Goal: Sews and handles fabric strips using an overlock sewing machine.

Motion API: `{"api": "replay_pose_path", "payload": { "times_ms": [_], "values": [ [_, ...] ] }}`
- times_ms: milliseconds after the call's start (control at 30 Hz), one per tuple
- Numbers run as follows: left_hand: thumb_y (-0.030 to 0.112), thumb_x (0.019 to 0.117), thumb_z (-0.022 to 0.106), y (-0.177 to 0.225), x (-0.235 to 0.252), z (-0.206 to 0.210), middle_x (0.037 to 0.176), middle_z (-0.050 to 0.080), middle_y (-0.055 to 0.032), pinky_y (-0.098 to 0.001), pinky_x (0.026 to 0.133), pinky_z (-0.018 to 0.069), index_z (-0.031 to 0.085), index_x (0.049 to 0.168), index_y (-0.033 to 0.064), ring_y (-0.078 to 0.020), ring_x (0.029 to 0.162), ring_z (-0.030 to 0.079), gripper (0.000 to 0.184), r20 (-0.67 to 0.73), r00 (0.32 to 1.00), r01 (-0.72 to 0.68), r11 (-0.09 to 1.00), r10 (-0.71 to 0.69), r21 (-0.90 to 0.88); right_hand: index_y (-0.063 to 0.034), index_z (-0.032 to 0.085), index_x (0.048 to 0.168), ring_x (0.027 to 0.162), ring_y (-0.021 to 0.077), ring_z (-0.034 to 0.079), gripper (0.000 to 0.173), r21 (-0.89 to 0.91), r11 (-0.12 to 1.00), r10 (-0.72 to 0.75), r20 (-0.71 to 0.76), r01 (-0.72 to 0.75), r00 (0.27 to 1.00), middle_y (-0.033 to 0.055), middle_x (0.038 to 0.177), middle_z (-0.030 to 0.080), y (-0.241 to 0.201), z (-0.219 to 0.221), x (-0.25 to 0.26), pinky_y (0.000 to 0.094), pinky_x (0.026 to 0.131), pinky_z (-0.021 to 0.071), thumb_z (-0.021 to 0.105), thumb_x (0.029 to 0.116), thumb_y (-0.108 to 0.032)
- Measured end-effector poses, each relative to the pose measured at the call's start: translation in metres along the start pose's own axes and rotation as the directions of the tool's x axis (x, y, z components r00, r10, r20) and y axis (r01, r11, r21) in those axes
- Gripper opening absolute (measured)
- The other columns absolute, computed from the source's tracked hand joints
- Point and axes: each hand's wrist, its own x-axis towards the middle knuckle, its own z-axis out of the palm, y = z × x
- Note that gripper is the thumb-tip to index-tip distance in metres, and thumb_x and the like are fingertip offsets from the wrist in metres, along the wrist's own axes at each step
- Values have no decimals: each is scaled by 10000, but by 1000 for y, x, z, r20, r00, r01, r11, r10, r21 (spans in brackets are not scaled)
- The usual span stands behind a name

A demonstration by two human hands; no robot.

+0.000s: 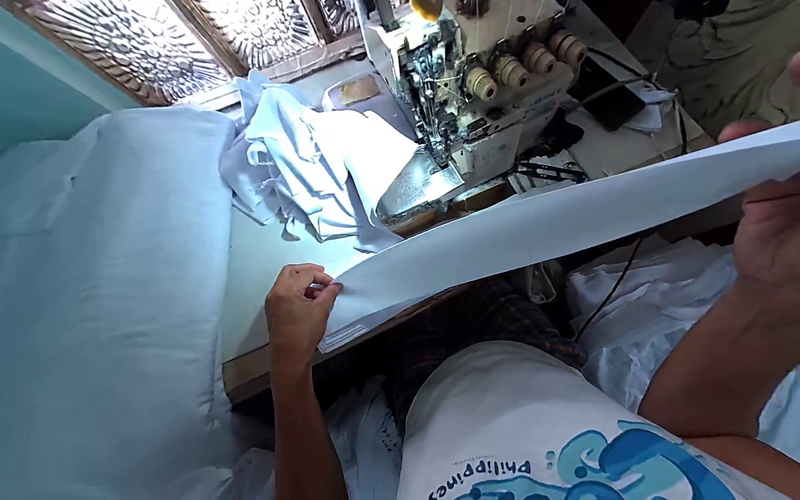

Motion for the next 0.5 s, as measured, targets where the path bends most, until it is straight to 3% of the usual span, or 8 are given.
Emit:
{"api": "replay_pose_path", "payload": {
  "times_ms": [67, 100, 167, 233, 300, 400, 500],
  "values": [
    [31, 902, 742, -10, -6, -6, 1166, 631, -212, -332, 710, 525, 694, 951, -64, -183, 812, 607, 117, -23, 1000, 6, 999, -7, -35, -148, 461, 1124, 934, 65, 707, 163, -120, 990, 71, -79, -80, 994, -63, 1043, 690, 11, 14, -3, 240, 830, 596, 299, 1112, -153],
    [37, 921, 715, -17, -9, -11, 1173, 634, -206, -328, 751, 535, 692, 972, -69, -177, 868, 621, 120, -24, 1000, -7, 995, 5, -103, -153, 469, 1163, 910, 1, 648, 172, -180, 974, 115, -113, -134, 987, -110, 996, 618, 18, 23, -7, 208, 842, 562, 304, 1113, -155],
    [54, 947, 629, -37, -16, -26, 1200, 650, -102, -284, 841, 554, 674, 1014, -11, -107, 996, 639, 103, -47, 998, -59, 938, 46, -343, -126, 472, 1187, 850, -33, 604, 152, -249, 931, 242, -121, -265, 963, -122, 951, 562, 33, 42, -11, 213, 804, 553, 353, 1094, -135],
    [110, 1001, 562, -51, -25, -46, 1182, 699, 71, -272, 902, 573, 691, 1063, 168, -55, 1048, 669, 155, -91, 996, -64, 801, 12, -595, -95, 449, 1211, 793, -15, 609, 144, -273, 856, 451, -20, -439, 892, -70, 968, 552, 47, 55, -17, 217, 715, 575, 430, 1069, -108],
    [132, 1054, 486, -64, -36, -71, 1032, 718, 139, -278, 898, 577, 663, 1067, 237, -33, 965, 684, 206, -193, 974, -52, 718, -116, -694, -35, 447, 1250, 759, 41, 620, 242, -327, 783, 587, 109, -529, 802, 15, 1017, 564, 63, 69, -26, 246, 649, 575, 530, 1024, -51],
    [105, 1069, 465, -71, -48, -110, 939, 682, 152, -228, 823, 587, 605, 1096, 196, -2, 880, 678, 169, -389, 885, -76, 745, -257, -663, 40, 431, 1343, 760, 157, 654, 468, -477, 722, 661, 263, -501, 702, 151, 1085, 624, 83, 92, -40, 341, 654, 582, 652, 932, 7],
    [12, 1020, 471, -32, -48, -135, 909, 657, 128, -211, 822, 566, 591, 1027, 152, -4, 865, 659, 184, -554, 787, -158, 780, -271, -605, 20, 484, 1334, 701, 213, 624, 535, -626, 694, 659, 355, -355, 663, 128, 918, 654, 93, 115, -52, 417, 643, 544, 733, 861, -15]
  ]
}}
